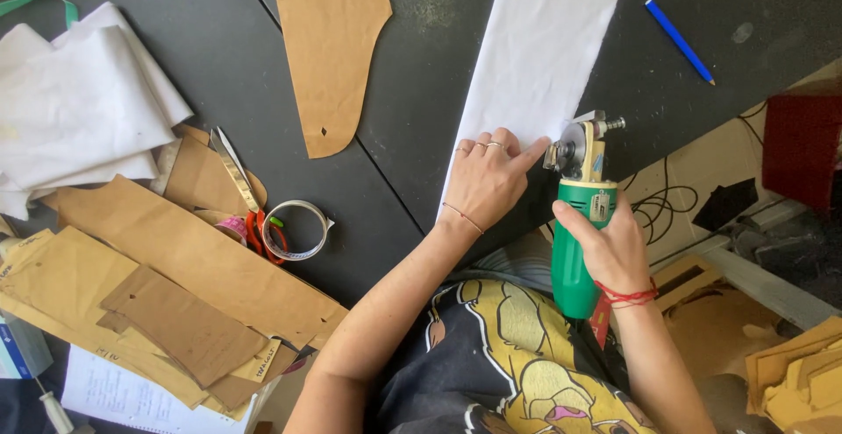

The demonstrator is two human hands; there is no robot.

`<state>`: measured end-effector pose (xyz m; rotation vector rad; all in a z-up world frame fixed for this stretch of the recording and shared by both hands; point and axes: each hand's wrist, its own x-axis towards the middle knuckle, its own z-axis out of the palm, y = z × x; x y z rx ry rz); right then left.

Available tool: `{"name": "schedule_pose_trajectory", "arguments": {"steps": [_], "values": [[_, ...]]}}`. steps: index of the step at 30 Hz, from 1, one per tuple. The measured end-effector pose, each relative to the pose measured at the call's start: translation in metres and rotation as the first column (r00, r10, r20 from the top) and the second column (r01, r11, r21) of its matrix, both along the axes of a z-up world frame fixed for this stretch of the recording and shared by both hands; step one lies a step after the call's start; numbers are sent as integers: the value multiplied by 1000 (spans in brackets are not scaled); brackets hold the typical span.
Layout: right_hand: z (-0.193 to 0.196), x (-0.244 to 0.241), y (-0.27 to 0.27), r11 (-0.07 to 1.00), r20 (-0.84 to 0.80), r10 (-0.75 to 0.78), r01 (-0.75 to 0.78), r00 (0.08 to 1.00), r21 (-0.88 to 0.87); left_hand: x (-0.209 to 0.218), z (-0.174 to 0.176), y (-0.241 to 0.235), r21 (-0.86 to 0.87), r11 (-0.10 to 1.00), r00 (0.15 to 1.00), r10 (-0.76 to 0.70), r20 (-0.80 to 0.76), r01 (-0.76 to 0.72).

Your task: Tracing a garment pattern onto fabric with a pen and cutting it out using an electric rotary cutter

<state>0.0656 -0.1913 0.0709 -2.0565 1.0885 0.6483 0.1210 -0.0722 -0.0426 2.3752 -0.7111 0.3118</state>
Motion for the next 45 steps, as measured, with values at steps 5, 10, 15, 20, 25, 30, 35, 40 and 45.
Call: {"name": "schedule_pose_trajectory", "arguments": {"steps": [5, 10, 15, 20, 25, 30, 35, 40, 45], "values": [[-1, 4, 1, 1000, 35, 17, -17, 999, -11, -2, -6, 1, 5, 1000, 1000, 5, -28, -4], [-5, 11, -4, 999, 52, 33, -32, 998, -22, -1, -7, 1, -7, 1000, 999, 3, -44, -4], [-14, 8, -10, 997, 104, 79, -75, 991, -36, -8, -10, 2, -16, 1000, 998, -1, -58, 0], [-14, 19, -11, 995, 106, 88, -82, 990, -64, -2, -7, 3, -33, 999, 999, 2, -49, -3], [-18, 28, -14, 995, 152, 84, -75, 985, -68, 1, -5, 4, -35, 999, 999, 12, -36, -13], [-16, 38, -11, 993, 165, 98, -86, 981, -81, -2, -7, 4, -39, 999, 997, 5, -72, -8], [-17, 46, -13, 995, 179, 62, -45, 982, -92, -1, -6, 4, -32, 999, 996, 3, -92, -6], [-20, 56, -16, 991, 180, 81, -59, 980, -121, 0, -4, 5, -30, 999, 996, 8, -92, -11], [-15, 70, -16, 993, 227, 68, -43, 971, -114, 2, 0, 7, -29, 999, 997, 11, -77, -13]]}}
